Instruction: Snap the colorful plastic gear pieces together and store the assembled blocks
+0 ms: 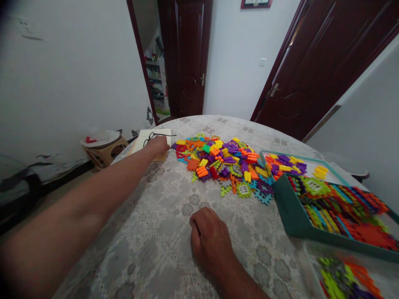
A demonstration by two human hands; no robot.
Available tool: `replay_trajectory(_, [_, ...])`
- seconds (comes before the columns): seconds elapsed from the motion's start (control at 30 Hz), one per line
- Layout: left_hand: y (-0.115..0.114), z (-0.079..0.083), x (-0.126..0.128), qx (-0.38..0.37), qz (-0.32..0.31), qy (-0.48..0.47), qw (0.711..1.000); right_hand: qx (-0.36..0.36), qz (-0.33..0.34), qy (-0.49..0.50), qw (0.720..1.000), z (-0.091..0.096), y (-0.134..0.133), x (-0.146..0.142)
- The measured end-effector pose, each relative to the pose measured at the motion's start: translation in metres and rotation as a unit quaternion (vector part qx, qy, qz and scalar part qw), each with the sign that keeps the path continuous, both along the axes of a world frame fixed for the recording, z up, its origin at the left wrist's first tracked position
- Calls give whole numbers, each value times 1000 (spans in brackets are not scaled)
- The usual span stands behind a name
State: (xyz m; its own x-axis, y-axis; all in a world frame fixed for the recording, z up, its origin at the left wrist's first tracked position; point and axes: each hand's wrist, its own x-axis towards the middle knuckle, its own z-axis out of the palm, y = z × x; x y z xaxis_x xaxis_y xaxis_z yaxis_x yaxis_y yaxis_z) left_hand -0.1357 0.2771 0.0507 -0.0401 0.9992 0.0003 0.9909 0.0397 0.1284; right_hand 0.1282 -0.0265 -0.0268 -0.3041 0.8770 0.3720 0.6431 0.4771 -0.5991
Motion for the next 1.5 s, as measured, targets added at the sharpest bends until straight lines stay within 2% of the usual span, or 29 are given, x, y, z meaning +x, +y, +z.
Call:
replay_trajectory(0.2, [4, 7, -1, 25, 12, 22, 999, 1, 2, 5, 1000, -1, 0, 0])
replay_trajectory(0.33, [-13, 18, 13, 68, -25, 7, 997, 0, -4, 4, 1000, -1, 1, 0])
replay_trajectory(0.4, [-34, 19, 28, 76, -75, -11, 994, -3, -7, 4, 1000, -2, 1, 0])
replay_trajectory(0.5, [-80, 10, 54, 66, -171, -43, 982, -5, -7, 7, 1000, -2, 1, 0])
replay_trajectory(0.57, [-114, 0, 70, 69, -268, -112, 954, -4, -4, 7, 1000, -1, 1, 0])
replay_trajectory(0.63, [-142, -10, 82, 57, -321, -159, 932, -1, -2, 8, 1000, 0, 1, 0])
replay_trajectory(0.67, [-152, -14, 87, 50, -344, -172, 922, 0, 0, 9, 1000, 0, 1, 0])
replay_trajectory(0.73, [-159, -21, 91, 87, -363, -192, 907, 1, 2, 9, 1000, 0, 1, 0])
replay_trajectory(0.83, [-134, -23, 88, 185, -333, -186, 906, -1, 1, 3, 1000, -2, 0, 0])
replay_trajectory(0.9, [-101, -20, 82, 208, -274, -135, 929, -6, -3, -2, 1000, -2, 0, 0])
replay_trajectory(0.97, [-64, -16, 76, 175, -198, -62, 962, -11, -6, -4, 1000, -2, 0, -1])
replay_trajectory(1.0, [-46, -16, 74, 163, -182, -51, 968, -14, -7, -5, 1000, -2, 0, -1])
replay_trajectory(1.07, [-15, -17, 71, 149, -162, -40, 975, -17, -8, -5, 1000, 0, 0, -1])
replay_trajectory(1.17, [19, -26, 71, 116, -151, -25, 981, -24, -8, -5, 1000, 2, 0, -1])
replay_trajectory(1.33, [50, -41, 79, 41, -145, -10, 989, -33, -11, -7, 999, 2, 0, -2])
replay_trajectory(1.5, [48, -41, 90, 17, -146, -8, 989, -26, -12, -5, 1000, 0, 0, -1])
